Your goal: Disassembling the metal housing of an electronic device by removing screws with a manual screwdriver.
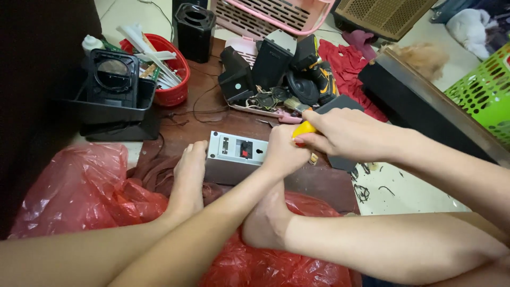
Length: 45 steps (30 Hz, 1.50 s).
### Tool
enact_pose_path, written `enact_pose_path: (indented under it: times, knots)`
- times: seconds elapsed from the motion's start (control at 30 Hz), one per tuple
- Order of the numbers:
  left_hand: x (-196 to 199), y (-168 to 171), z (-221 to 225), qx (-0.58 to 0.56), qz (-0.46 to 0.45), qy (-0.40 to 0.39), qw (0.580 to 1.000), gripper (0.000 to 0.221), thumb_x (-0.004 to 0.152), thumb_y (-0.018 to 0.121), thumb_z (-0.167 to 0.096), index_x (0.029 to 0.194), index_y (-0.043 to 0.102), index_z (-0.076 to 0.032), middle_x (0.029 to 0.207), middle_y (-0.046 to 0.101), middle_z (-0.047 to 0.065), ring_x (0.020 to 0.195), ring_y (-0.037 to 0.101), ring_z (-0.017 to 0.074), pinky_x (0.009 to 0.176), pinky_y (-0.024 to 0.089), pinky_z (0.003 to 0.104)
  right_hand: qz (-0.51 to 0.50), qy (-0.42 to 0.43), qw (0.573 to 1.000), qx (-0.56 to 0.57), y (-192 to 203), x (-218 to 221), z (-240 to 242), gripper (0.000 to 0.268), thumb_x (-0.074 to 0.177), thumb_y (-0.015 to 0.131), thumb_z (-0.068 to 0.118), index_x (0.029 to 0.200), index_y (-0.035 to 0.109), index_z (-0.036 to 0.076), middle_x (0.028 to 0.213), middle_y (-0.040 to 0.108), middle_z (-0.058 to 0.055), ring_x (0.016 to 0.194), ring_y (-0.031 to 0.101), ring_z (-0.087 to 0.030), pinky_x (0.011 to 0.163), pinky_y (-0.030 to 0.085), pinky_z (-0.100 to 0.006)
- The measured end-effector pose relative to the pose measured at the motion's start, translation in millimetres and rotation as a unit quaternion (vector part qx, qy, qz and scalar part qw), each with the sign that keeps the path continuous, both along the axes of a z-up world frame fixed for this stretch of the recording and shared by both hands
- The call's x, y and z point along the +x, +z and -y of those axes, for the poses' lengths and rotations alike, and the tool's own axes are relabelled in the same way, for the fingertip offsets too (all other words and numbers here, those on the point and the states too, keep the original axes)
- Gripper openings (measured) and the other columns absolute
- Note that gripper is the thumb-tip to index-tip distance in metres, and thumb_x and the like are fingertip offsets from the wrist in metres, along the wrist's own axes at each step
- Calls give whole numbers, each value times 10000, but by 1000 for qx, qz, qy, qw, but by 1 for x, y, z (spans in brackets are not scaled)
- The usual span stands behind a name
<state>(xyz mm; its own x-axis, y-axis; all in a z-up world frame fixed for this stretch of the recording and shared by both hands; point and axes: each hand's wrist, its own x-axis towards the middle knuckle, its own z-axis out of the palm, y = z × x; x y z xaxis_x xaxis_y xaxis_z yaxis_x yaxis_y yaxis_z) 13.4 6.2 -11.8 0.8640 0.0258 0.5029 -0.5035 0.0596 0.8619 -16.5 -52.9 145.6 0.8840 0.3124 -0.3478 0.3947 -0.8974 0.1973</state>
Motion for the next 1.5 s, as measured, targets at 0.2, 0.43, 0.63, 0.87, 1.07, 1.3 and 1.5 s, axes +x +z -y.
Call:
enact_pose_path:
  times: [0.2, 0.43, 0.63, 0.87, 1.07, 1.3, 1.5]
  knots:
    - [16, 18, -26, -47, -127, -372, 918, 275, 500, 774, -24, 565, 507, -24, 477, 488, 46, 365, 508, 149, 328, 426, 226, -50, 158, 984, 65, 1, 19, 19, 224, 884, 469, 243, 984, 487, 44, 814, 603, -211, 782, 612, -443, 670, 513, -501]
    - [5, 2, -9, -9, -22, -160, 987, 187, 593, 640, -95, 501, 504, -7, 412, 427, 112, 368, 443, 220, 403, 374, 253, -58, 106, 988, 100, 3, 11, 12, 283, 857, 513, 315, 970, 478, 58, 757, 612, -171, 775, 632, -397, 669, 512, -465]
    - [-12, 4, 7, 37, -127, 78, 988, 132, 607, 581, -148, 536, 549, -41, 459, 538, 112, 508, 592, 330, 477, 486, 303, 92, -25, 995, 20, -8, -3, -4, 475, 887, 407, 471, 768, 604, 56, 571, 607, -157, 636, 639, -360, 563, 510, -414]
    - [-17, 7, 7, 86, -141, 154, 974, 91, 575, 578, -166, 632, 527, -117, 517, 555, 93, 631, 610, 350, 583, 497, 447, 96, 29, 994, 38, -15, 7, 1, 333, 855, 517, 362, 807, 618, 49, 599, 614, -165, 629, 641, -345, 535, 513, -388]
    - [13, 7, -11, 98, -145, -86, 981, 91, 549, 568, -212, 616, 595, -155, 541, 566, 59, 629, 627, 274, 618, 490, 356, 43, 123, 986, 100, -10, 5, 6, 187, 860, 487, 234, 876, 526, 51, 622, 599, -217, 665, 600, -438, 535, 492, -472]
    - [49, 7, -60, 70, -88, -503, 857, 225, 643, 758, -113, 812, 622, -54, 715, 607, -11, 647, 562, 100, 575, 482, 221, -5, 202, 971, 124, 0, 1, -3, 141, 895, 427, 142, 947, 500, 33, 653, 597, -176, 645, 612, -410, 543, 520, -442]
    - [65, -12, -54, 94, -118, -490, 858, 408, 656, 778, -40, 1041, 643, -46, 953, 655, 122, 854, 618, 201, 759, 501, 302, 1, 287, 946, 148, -5, 8, 9, 190, 899, 436, 153, 1011, 481, 6, 710, 545, -148, 677, 570, -398, 634, 501, -456]
